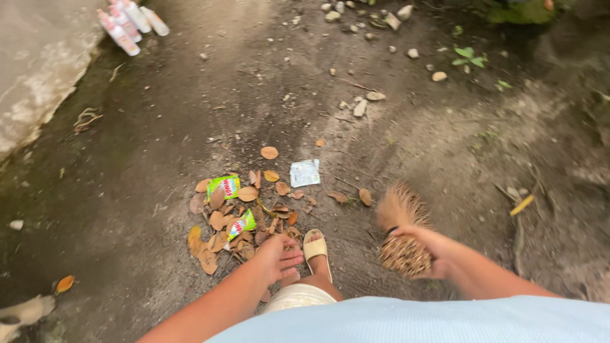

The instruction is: The person sweeps leaves and trash from the ground into a pile using a handheld broom made of sticks, then carries the broom while walking past a building.

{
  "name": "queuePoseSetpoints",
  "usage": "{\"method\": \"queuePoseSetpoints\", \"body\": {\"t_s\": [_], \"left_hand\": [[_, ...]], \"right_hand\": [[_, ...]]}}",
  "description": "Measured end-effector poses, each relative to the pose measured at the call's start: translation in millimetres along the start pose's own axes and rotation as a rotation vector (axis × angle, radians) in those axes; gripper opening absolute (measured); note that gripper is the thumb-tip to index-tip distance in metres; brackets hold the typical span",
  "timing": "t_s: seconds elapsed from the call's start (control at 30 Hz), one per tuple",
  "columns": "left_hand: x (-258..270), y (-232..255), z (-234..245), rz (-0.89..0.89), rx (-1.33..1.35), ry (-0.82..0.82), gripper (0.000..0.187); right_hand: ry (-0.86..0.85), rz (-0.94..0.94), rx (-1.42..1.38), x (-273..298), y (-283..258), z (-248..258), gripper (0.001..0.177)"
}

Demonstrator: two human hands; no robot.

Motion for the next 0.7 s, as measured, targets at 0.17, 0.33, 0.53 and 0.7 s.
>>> {"method": "queuePoseSetpoints", "body": {"t_s": [0.17,0.33,0.53,0.7], "left_hand": [[2.6,24.0,38.5,-0.015,0.09,0.047,0.037],[-5.5,28.4,28.3,0.006,0.161,0.015,0.037],[0.8,55.3,14.7,-0.036,0.139,-0.047,0.039],[4.6,75.4,39.6,-0.076,0.216,-0.018,0.037]], "right_hand": [[-0.294,-0.084,0.03,11.4,-8.7,-99.1,0.038],[-0.358,-0.049,0.047,38.3,-61.6,-116.4,0.045],[-0.271,0.101,0.088,91.4,-151.6,-83.6,0.053],[-0.162,0.298,0.217,106.7,-217.5,-53.1,0.058]]}}
Point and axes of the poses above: each hand's wrist, its own x-axis away from the middle knuckle, its own z-axis out of the back of the hand, y = z × x, the point moved 3 cm from there along -x, towards the middle knuckle, and after that the axes turned 9 degrees about z, right-handed, at the moved point
